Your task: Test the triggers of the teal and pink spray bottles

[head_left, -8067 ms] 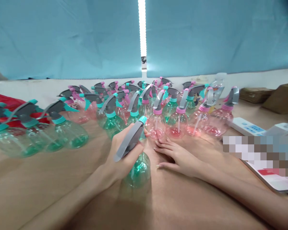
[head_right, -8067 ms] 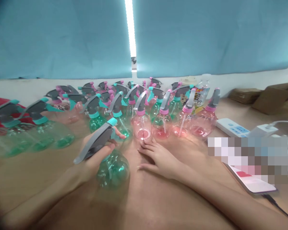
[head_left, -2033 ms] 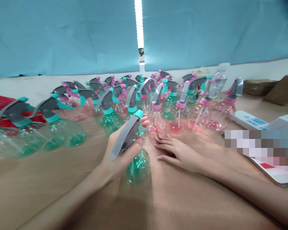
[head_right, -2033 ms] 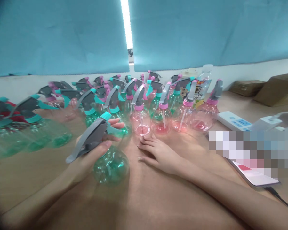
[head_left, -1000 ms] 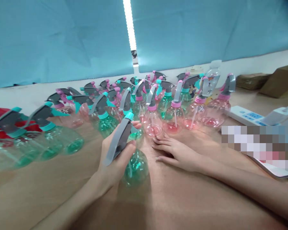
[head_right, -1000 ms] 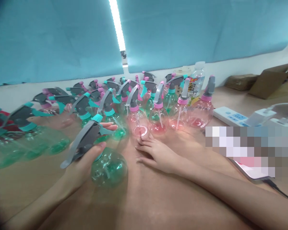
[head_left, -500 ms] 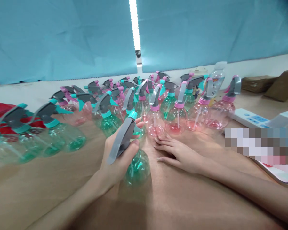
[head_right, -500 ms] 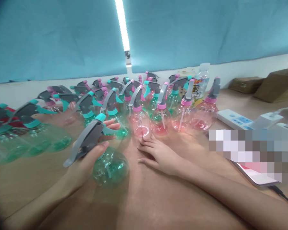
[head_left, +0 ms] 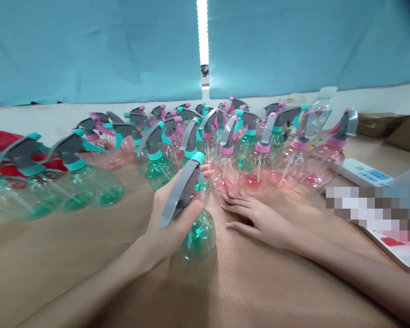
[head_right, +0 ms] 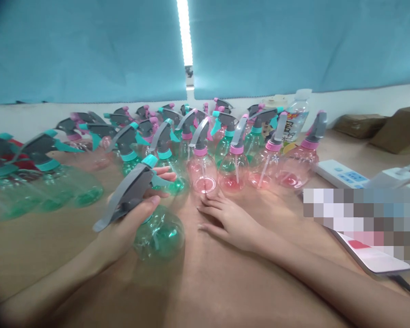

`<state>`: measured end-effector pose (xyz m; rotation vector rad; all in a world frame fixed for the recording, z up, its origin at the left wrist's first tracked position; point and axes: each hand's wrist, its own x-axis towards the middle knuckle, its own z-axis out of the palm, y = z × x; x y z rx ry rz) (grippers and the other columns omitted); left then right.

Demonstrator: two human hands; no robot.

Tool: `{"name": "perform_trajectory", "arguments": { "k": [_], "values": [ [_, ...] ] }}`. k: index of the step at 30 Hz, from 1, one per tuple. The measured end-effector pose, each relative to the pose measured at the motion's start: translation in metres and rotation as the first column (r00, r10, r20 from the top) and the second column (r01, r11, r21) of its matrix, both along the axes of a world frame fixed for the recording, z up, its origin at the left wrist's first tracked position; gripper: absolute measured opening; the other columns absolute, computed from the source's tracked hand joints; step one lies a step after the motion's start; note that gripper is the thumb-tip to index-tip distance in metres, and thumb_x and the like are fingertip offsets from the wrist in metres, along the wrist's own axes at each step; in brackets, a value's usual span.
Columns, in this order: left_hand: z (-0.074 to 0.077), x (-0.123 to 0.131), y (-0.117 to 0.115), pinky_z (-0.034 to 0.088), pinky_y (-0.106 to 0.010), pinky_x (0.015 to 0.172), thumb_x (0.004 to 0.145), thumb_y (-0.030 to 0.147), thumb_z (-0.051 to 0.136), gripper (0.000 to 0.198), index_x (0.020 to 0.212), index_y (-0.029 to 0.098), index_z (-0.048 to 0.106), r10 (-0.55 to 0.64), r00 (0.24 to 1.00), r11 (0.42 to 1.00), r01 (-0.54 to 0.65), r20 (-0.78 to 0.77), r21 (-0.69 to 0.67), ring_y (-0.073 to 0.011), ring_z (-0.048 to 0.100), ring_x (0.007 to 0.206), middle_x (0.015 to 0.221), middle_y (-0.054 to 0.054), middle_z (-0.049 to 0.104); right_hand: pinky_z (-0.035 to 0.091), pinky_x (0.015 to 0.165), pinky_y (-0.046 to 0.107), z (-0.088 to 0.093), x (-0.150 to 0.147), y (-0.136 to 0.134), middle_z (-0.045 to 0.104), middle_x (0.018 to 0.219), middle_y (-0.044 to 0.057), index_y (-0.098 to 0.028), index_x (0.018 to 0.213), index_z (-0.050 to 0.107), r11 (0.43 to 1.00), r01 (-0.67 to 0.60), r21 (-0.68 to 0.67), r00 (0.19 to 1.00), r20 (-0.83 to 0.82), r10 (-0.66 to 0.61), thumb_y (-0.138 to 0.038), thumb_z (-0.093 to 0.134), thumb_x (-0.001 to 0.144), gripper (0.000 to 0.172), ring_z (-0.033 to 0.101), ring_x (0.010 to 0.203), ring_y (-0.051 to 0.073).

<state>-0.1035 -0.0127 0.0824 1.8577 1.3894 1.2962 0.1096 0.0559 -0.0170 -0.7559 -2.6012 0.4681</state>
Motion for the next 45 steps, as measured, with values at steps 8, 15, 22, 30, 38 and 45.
{"name": "perform_trajectory", "arguments": {
  "k": [8, 15, 22, 30, 38, 45],
  "values": [
    [-0.0003, 0.0001, 0.0002, 0.055, -0.031, 0.078, 0.08, 0.019, 0.054, 0.038, 0.116, 0.021, 0.062, 0.009, 1.0, 1.0, -0.009, 0.0, -0.007, -0.0168, 0.068, 0.085, 0.13, -0.004, 0.064, 0.04, 0.109, 0.052, 0.0002, 0.0001, -0.0016, 0.058, 0.138, 0.012, -0.021, 0.133, 0.058, 1.0, 0.005, -0.002, 1.0, -0.022, -0.005, -0.048, 0.049, 0.097, 0.046, 0.049, 0.132, 0.029],
    [0.0017, 0.0033, -0.0028, 0.054, -0.034, 0.087, 0.081, 0.019, 0.052, 0.036, 0.115, 0.022, 0.064, 0.027, 0.999, 1.0, -0.027, -0.018, 0.014, -0.0213, 0.067, 0.102, 0.129, -0.005, 0.065, 0.039, 0.11, 0.053, -0.0017, 0.0003, -0.001, 0.058, 0.139, 0.011, -0.023, 0.134, 0.058, 1.0, 0.001, -0.01, 0.999, -0.04, -0.001, -0.048, 0.05, 0.097, 0.046, 0.048, 0.133, 0.029],
    [0.0008, 0.0013, -0.0004, 0.054, -0.035, 0.09, 0.08, 0.019, 0.054, 0.037, 0.116, 0.021, 0.064, 0.0, 1.0, 1.0, 0.0, 0.002, 0.013, -0.023, 0.066, 0.107, 0.129, -0.005, 0.065, 0.039, 0.11, 0.053, -0.0007, 0.0006, -0.0012, 0.059, 0.138, 0.012, -0.022, 0.133, 0.059, 1.0, 0.011, -0.009, 0.999, -0.034, -0.011, -0.048, 0.05, 0.097, 0.046, 0.049, 0.132, 0.029],
    [-0.0008, -0.0005, 0.001, 0.054, -0.033, 0.086, 0.081, 0.02, 0.054, 0.035, 0.114, 0.021, 0.064, 0.003, 1.0, 1.0, -0.003, -0.014, 0.024, -0.0212, 0.067, 0.101, 0.128, -0.005, 0.065, 0.039, 0.11, 0.054, 0.0014, 0.0002, -0.0017, 0.058, 0.139, 0.012, -0.023, 0.133, 0.059, 1.0, 0.006, -0.014, 0.999, -0.039, -0.006, -0.048, 0.05, 0.097, 0.045, 0.049, 0.132, 0.03],
    [-0.0007, -0.001, 0.0002, 0.051, -0.031, 0.069, 0.079, 0.022, 0.053, 0.026, 0.103, 0.022, 0.061, 0.023, 0.999, 1.0, -0.023, -0.046, 0.015, -0.0163, 0.064, 0.072, 0.101, -0.002, 0.071, 0.041, 0.109, 0.053, 0.0002, 0.0005, -0.0012, 0.058, 0.139, 0.011, -0.024, 0.134, 0.057, 1.0, 0.002, -0.005, 1.0, -0.03, -0.002, -0.048, 0.05, 0.097, 0.045, 0.048, 0.133, 0.029],
    [0.003, -0.0045, -0.0025, 0.036, -0.028, 0.05, 0.074, 0.022, 0.052, 0.014, 0.086, 0.024, 0.06, 0.034, 0.996, 0.999, -0.035, -0.078, -0.015, -0.0146, 0.049, 0.054, 0.063, 0.004, 0.053, 0.039, 0.11, 0.054, -0.0006, 0.001, -0.0007, 0.057, 0.139, 0.012, -0.021, 0.134, 0.058, 1.0, 0.004, 0.003, 1.0, -0.013, -0.003, -0.049, 0.048, 0.097, 0.047, 0.049, 0.133, 0.03]
  ]
}}
